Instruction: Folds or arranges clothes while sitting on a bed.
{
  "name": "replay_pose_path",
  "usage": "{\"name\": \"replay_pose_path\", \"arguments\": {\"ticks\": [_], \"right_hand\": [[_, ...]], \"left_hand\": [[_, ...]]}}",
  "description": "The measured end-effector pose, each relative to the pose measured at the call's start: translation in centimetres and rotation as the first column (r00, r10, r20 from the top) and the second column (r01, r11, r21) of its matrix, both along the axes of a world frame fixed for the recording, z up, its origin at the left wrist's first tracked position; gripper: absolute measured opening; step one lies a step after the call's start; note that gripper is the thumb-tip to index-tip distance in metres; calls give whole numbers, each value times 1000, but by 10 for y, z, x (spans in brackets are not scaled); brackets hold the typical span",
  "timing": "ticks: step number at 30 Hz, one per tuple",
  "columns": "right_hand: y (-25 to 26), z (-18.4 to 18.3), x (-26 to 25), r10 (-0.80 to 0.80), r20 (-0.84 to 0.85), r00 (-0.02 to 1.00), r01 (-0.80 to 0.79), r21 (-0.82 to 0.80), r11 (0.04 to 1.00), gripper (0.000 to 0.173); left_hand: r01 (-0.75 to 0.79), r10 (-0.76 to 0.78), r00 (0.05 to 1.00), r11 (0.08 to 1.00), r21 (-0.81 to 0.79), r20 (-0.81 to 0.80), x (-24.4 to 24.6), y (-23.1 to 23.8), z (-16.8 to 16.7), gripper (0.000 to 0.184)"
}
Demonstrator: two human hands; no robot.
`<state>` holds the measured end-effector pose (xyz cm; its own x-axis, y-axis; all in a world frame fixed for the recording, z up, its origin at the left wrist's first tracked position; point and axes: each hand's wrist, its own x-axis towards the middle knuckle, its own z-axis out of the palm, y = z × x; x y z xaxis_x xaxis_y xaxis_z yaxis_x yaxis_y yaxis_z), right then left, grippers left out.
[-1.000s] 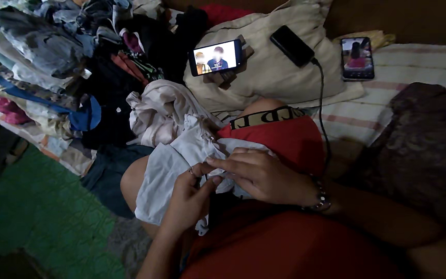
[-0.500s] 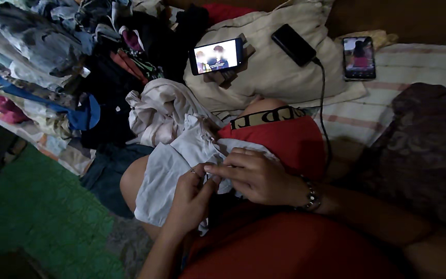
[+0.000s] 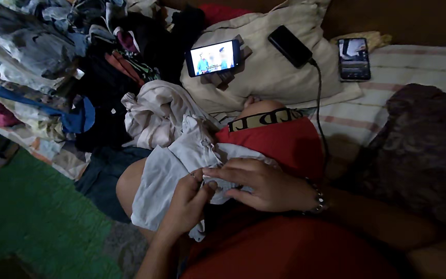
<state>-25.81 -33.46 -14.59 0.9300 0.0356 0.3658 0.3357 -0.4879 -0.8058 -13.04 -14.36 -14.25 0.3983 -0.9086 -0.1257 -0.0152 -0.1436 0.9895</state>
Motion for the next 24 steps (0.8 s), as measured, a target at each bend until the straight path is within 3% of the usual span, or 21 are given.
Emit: {"name": "replay_pose_path", "arguments": {"ticks": [5, 10, 12, 15, 17, 20, 24], "right_hand": [[-3, -4, 3, 82, -101, 991, -40, 365, 930, 37], [1, 1, 5, 73, -302, 951, 96, 509, 855, 41], [2, 3, 5, 33, -339, 940, 148, 495, 856, 44], [4, 0, 5, -48, -266, 963, 149, 373, 916, 43], [2, -2, 4, -58, -212, 976, 113, 257, 960, 35], [6, -4, 3, -80, -133, 988, 103, 175, 979, 28], [14, -9, 4, -178, -81, 981, 188, 129, 974, 32]], "left_hand": [[165, -172, 980, 984, -68, -103, 9, 6, -3, 23], [107, -115, 990, 989, -98, -83, 0, 2, -7, 20], [74, -76, 996, 996, -55, -46, -5, 0, -4, 22], [-38, 40, 998, 999, 35, -57, -13, -4, 3, 28], [-66, 66, 998, 996, 59, 1, -16, -5, 6, 43], [-58, 55, 989, 998, 16, 140, -20, -6, 6, 61], [-33, 40, 994, 997, -64, 103, -19, -7, 4, 63]]}}
